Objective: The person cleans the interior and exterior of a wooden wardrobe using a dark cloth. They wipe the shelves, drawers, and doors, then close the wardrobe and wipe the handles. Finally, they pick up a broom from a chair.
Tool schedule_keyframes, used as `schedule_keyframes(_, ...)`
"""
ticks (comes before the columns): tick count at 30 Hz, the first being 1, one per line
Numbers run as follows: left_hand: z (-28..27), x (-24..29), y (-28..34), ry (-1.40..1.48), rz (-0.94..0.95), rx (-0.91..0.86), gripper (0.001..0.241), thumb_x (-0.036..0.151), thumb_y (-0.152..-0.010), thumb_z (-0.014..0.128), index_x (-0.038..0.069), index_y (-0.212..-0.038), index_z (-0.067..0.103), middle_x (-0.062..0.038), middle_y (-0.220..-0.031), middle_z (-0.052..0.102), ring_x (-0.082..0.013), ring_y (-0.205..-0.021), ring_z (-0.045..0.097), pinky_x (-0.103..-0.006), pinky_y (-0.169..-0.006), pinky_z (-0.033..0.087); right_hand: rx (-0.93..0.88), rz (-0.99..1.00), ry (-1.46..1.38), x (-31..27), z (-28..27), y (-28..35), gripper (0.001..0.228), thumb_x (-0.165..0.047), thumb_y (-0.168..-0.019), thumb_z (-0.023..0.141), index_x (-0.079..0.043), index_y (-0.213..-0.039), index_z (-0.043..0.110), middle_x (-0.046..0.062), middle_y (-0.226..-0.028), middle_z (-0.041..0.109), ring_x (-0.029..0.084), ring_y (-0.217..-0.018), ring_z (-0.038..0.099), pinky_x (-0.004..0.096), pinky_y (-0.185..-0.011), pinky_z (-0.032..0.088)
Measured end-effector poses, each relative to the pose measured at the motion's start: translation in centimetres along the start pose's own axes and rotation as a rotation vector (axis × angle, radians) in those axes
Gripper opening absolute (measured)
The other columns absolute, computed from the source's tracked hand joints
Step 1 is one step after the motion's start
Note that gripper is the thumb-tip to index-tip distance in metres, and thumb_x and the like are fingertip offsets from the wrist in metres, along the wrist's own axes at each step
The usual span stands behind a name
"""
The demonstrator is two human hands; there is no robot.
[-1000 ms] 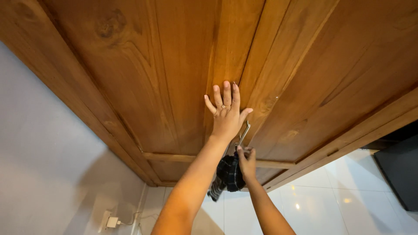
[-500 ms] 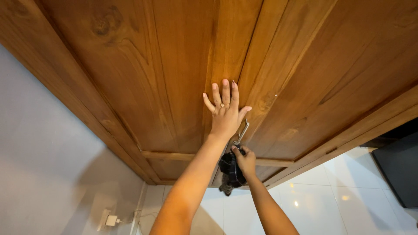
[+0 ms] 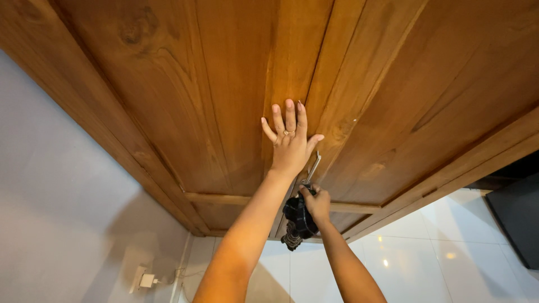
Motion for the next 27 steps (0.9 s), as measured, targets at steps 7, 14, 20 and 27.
schedule_keyframes(7, 0.1, 0.0, 0.0, 0.001, 0.005, -0.007, 0.109, 0.054, -0.09, 0.077, 0.008, -0.166, 0.015, -0.013, -0.175, -0.004, -0.0455, -0.16, -0.001, -0.0785, -0.12, 0.005, -0.006, -0.188, 0.022, 1.9, 0.7, -0.3, 0.029, -0.03, -0.092, 0.072, -0.001, -0.098, 0.074, 0.006, -0.079, 0.074, 0.012, -0.071, 0.064, 0.03, -0.068, 0.053)
schedule_keyframes(14, 0.5, -0.1, 0.0, 0.026, -0.007, -0.069, 0.105, 0.053, -0.094, 0.071, 0.006, -0.166, 0.011, -0.013, -0.173, -0.01, -0.0478, -0.158, -0.007, -0.0778, -0.119, -0.001, -0.139, 0.053, -0.469, 6.4, 3.1, -0.9, 0.026, -0.03, -0.1, 0.065, -0.005, -0.103, 0.071, -0.001, -0.087, 0.067, 0.01, -0.079, 0.058, 0.027, -0.071, 0.048)
schedule_keyframes(20, 0.7, -0.2, 0.0, 0.019, 0.01, -0.087, 0.102, 0.056, -0.099, 0.065, 0.006, -0.167, 0.008, -0.013, -0.173, -0.015, -0.0467, -0.158, -0.013, -0.0773, -0.12, -0.005, -0.1, -0.074, -0.32, 6.5, 2.8, -1.4, 0.031, -0.032, -0.103, 0.063, -0.003, -0.099, 0.071, 0.0, -0.084, 0.066, 0.01, -0.077, 0.056, 0.027, -0.071, 0.047)
schedule_keyframes(27, 0.2, 0.0, -0.1, 0.063, 0.012, -0.155, 0.118, 0.059, -0.088, 0.073, 0.004, -0.165, 0.004, -0.017, -0.172, -0.014, -0.0486, -0.156, -0.015, -0.079, -0.117, -0.007, 0.085, -0.167, 0.004, 2.8, 0.9, 0.1, 0.033, -0.033, -0.098, 0.065, -0.001, -0.101, 0.073, 0.009, -0.078, 0.072, 0.014, -0.071, 0.062, 0.032, -0.069, 0.051)
Point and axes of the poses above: each hand's wrist, its own y-axis away from the middle knuckle, its own z-axis out of the palm, x = y × z, the point moved 9 cm from there along -y, towards the middle knuckle
